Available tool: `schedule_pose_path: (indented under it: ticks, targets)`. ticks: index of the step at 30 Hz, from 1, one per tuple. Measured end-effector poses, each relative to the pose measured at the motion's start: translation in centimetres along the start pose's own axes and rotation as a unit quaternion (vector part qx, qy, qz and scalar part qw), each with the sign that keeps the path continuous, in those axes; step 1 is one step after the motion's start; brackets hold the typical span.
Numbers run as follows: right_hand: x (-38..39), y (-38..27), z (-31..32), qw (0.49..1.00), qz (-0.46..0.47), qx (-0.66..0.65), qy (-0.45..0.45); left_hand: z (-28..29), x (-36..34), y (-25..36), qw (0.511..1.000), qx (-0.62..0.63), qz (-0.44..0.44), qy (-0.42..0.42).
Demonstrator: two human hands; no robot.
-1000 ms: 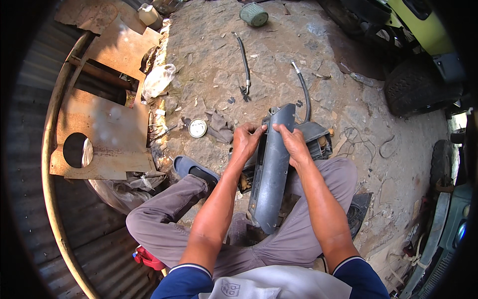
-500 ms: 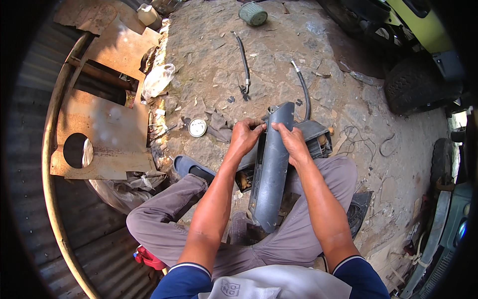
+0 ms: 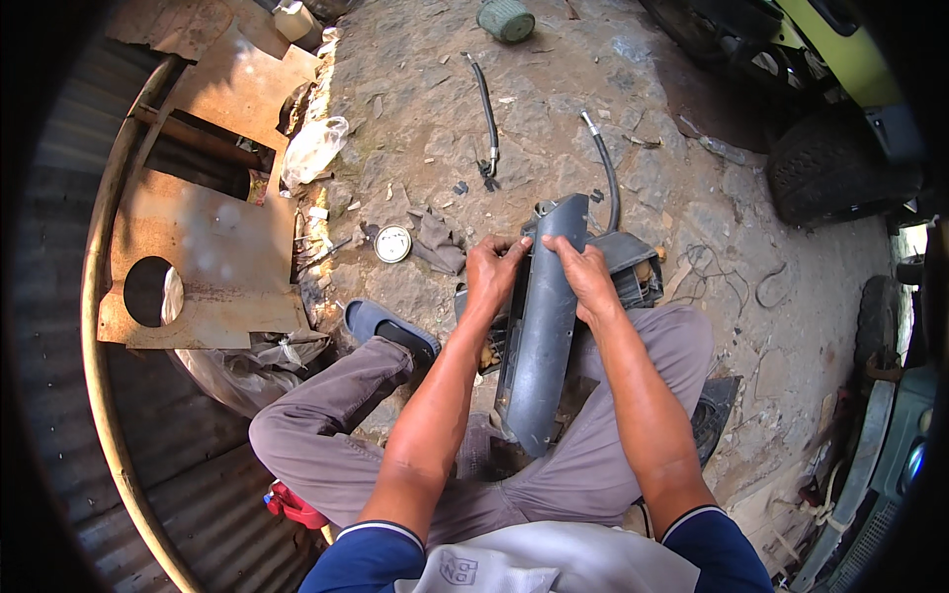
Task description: The person cleans and reassembles a car AC vent housing and then uses a wrench to tighten a bolt on the assembly.
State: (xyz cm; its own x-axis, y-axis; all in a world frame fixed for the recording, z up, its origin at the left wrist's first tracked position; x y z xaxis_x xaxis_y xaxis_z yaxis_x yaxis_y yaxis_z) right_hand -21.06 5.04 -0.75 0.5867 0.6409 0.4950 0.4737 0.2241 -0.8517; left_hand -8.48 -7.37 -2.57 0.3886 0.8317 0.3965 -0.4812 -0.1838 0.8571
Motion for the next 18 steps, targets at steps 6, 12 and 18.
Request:
schedule_pose_path:
  ticks: [6,12,18]
  targets:
    - [0.2,-0.1,-0.2,1.0,-0.008,0.025,0.009,-0.1,-0.8,-0.8,1.0,0.0,-0.012,-0.006]
    - [-0.2,-0.1,-0.3,1.0,0.007,0.014,-0.018,-0.1,-0.5,-0.3,0.999,-0.041,0.026,-0.023]
    - [-0.5,0.7,0.0,1.0,-0.011,-0.01,-0.02,-0.2,-0.2,0.2,0.996,-0.004,-0.044,-0.082]
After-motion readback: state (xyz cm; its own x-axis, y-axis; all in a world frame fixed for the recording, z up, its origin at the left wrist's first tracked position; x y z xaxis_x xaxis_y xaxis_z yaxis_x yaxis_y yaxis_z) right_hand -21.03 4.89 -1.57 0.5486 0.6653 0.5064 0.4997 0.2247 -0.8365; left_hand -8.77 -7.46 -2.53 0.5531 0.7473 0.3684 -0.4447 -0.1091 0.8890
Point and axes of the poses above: each hand's wrist, its own x-axis away from the middle knuckle, its own z-axis out of the back of the hand, y = z × x, the point moved 9 cm from there along -x, towards the middle knuckle, and after that the axes turned 8 degrees about z, right-handed, at the moved point
